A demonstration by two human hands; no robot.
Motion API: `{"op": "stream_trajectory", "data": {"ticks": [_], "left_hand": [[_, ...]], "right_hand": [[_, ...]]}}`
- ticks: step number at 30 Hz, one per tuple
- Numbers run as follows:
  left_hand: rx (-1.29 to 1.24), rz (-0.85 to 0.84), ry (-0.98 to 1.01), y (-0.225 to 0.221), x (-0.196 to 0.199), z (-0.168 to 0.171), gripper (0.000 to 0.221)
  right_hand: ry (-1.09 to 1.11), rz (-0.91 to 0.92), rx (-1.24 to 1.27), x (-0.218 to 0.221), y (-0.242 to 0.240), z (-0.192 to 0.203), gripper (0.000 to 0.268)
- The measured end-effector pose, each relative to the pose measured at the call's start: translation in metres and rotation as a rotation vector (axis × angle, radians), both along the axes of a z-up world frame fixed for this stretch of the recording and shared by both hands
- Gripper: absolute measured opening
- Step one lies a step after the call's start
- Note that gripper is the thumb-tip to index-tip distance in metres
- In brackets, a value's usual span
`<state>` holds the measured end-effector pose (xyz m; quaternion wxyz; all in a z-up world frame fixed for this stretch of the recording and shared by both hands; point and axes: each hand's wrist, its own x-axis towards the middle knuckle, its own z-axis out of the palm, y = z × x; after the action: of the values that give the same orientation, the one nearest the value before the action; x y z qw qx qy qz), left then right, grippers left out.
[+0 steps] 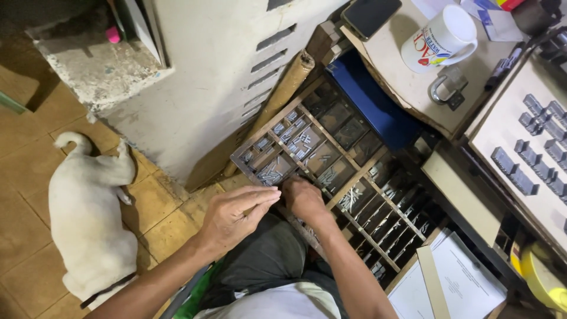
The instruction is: The person organizes small metal printing blocks by hand, selecting them from a wooden tray and arranging them in rows on a board.
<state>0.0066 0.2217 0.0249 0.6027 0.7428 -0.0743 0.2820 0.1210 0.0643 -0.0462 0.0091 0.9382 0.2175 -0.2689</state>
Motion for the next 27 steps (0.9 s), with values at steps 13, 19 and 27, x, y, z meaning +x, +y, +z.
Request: {"op": "stream_trajectory", "data": {"ticks": [13,19,27], "left_hand": [[0.246,-0.146,-0.075,-0.033,-0.002,-0.017,0.024],[0.237,-0.099,-0.176,-0.043,-0.010,-0.009,0.038],[0.265,-0.106,-0.203,-0.045,-0.013,-0.003,0.035]], "right_hand": [[0.293,-0.766,1.425,-0.081,-0.092,0.062,0.015],[0.303,-0.771,1.626,-0.100,-0.096,0.064,0.013],[0.425,-0.924,1.643,-0.108,-0.098,0.065,0.010]]}}
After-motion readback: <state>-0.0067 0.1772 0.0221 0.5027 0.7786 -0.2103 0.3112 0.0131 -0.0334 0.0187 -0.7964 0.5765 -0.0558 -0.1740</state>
